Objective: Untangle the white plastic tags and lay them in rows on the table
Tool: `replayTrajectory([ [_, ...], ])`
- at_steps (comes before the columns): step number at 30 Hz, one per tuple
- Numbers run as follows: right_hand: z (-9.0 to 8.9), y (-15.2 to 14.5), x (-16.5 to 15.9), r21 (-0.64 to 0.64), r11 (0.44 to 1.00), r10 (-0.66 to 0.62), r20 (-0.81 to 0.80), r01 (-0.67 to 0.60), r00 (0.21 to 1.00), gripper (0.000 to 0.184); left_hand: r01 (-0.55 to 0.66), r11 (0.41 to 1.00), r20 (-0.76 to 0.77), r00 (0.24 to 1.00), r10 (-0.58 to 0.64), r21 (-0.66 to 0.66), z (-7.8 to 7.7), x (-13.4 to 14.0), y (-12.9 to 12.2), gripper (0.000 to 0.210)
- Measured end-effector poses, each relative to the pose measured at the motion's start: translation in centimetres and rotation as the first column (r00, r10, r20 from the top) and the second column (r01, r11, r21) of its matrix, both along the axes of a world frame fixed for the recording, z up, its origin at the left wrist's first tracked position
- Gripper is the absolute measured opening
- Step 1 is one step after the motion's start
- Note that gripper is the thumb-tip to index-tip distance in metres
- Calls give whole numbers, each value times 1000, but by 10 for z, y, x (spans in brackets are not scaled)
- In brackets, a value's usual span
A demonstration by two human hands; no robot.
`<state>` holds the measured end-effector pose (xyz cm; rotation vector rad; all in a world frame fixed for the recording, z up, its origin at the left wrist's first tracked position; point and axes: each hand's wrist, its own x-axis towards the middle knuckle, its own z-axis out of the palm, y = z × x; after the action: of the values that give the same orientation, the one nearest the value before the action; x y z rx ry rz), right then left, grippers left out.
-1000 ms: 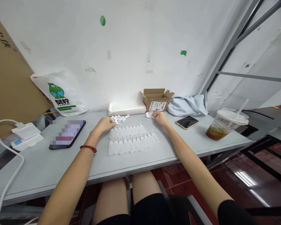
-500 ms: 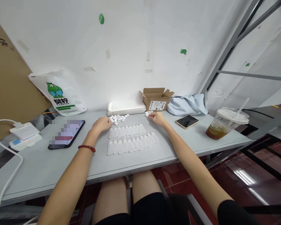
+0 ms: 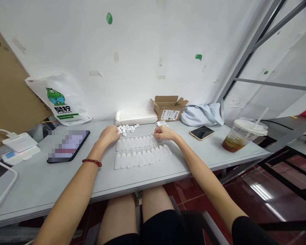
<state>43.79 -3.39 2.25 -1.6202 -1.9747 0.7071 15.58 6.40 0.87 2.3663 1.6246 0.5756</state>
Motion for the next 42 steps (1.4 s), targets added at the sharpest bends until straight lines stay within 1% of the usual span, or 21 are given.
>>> replayTrajectory([
  [2, 0, -1, -5, 35, 999, -42, 85, 39, 996, 8, -37, 999, -86, 995, 41, 39, 3, 6, -6, 10],
  [4, -1, -1, -7, 52, 996, -75, 159, 67, 984, 12, -63, 996, -98, 993, 69, 67, 6, 12, -11, 20],
  [7, -3, 2, -7, 37, 996, -93, 235, 86, 968, 20, -75, 993, -51, 996, 80, 92, 9, 18, -16, 26],
  [9, -5, 4, -7, 42, 994, -109, 261, 102, 959, 26, -62, 993, 28, 998, 59, 105, 11, 22, -18, 26],
  [10, -6, 4, -7, 47, 993, -117, 268, 108, 956, 28, -41, 994, 92, 995, 32, 100, 12, 24, -19, 25],
  [12, -8, 6, -8, 41, 992, -123, 280, 116, 952, 33, 45, 998, 266, 963, -54, 39, 12, 31, -23, 25],
  [14, -11, 7, -10, 26, 993, -120, 279, 118, 953, 35, 190, 980, 461, 876, -144, -53, 12, 39, -29, 29],
  [16, -13, 7, -11, 24, 992, -124, 267, 122, 956, 36, 319, 940, 602, 777, -184, -125, 11, 47, -37, 34],
  [18, -14, 7, -12, 36, 990, -138, 254, 133, 957, 37, 394, 902, 671, 719, -183, -176, 10, 53, -44, 37],
  [21, -13, 7, -13, 71, 985, -170, 223, 158, 960, 37, 456, 856, 721, 675, -155, -244, 10, 59, -51, 39],
  [24, -8, 5, -15, 136, 975, -192, 126, 174, 973, 33, 491, 825, 771, 627, -110, -281, 11, 61, -53, 40],
  [27, -3, 0, -18, 168, 975, -134, -71, 144, 988, 27, 515, 806, 826, 561, -57, -294, 11, 62, -52, 42],
  [29, -1, -4, -22, 144, 986, -54, -213, 86, 976, 21, 526, 797, 854, 520, -25, -297, 10, 63, -51, 43],
  [32, 1, -8, -28, 65, 998, 46, -384, -23, 922, 16, 527, 795, 886, 463, 28, -301, 8, 64, -50, 43],
  [34, 2, -10, -31, 21, 997, 74, -465, -73, 882, 13, 545, 785, 909, 413, 57, -296, 8, 65, -50, 43],
  [36, 3, -11, -31, -3, 994, 93, -519, -111, 850, 13, 586, 753, 925, 372, 78, -299, 8, 65, -50, 42],
  [39, 3, -11, -30, -35, 985, 122, -566, -172, 815, 13, 633, 707, 929, 358, 92, -314, 9, 65, -50, 39],
  [42, 2, -11, -28, -53, 975, 140, -605, -215, 783, 15, 645, 688, 923, 372, 97, -332, 10, 64, -51, 37],
])
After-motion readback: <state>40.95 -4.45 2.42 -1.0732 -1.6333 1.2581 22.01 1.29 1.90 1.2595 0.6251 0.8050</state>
